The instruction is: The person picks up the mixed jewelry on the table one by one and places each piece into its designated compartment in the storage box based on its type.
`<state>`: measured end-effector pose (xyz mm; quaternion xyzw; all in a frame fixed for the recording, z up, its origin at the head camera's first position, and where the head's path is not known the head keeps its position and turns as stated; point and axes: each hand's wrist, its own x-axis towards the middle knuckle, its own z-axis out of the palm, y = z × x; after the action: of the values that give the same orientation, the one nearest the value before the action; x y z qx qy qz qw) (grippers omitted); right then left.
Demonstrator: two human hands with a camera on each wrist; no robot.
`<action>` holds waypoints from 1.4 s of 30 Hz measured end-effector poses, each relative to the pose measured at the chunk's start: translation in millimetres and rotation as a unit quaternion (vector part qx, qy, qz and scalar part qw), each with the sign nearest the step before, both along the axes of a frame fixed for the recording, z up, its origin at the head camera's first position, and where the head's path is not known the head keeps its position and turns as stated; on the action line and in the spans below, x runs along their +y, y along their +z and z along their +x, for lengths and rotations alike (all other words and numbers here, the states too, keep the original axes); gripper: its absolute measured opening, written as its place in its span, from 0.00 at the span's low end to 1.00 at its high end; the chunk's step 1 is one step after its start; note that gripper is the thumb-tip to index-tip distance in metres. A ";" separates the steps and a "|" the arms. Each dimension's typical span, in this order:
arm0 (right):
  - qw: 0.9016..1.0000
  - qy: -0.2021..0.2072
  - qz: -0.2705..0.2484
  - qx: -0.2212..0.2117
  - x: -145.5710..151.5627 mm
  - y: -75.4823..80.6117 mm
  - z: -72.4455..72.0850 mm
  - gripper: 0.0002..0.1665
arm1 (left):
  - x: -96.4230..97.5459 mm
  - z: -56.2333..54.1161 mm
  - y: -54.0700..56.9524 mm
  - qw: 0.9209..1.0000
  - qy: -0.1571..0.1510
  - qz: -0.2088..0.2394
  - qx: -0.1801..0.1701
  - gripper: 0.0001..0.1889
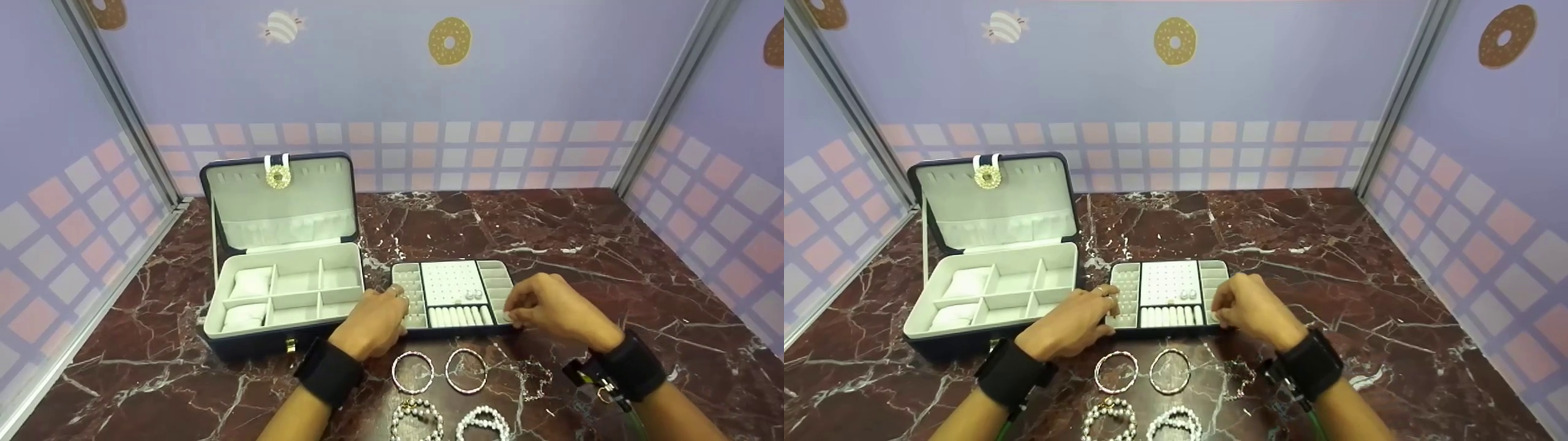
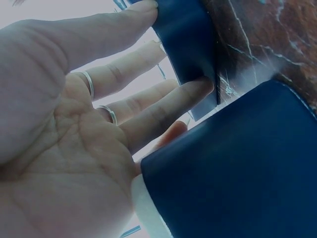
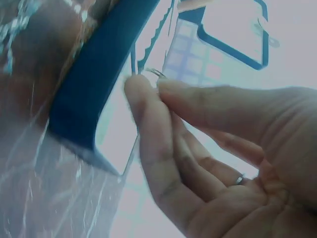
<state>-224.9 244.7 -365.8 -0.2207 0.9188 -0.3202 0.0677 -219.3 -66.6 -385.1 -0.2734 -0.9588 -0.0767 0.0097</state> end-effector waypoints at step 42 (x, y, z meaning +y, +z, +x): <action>0.990 -0.071 0.001 0.120 -50.6 -37.0 -11.0 0.02 | -0.6 1.7 0.3 1.000 -0.014 -0.006 0.021 0.10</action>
<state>-235.9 194.1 -402.8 -0.1915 0.9338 -0.2947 -0.0664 -217.6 -67.1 -384.8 -0.2888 -0.9548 -0.0651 0.0275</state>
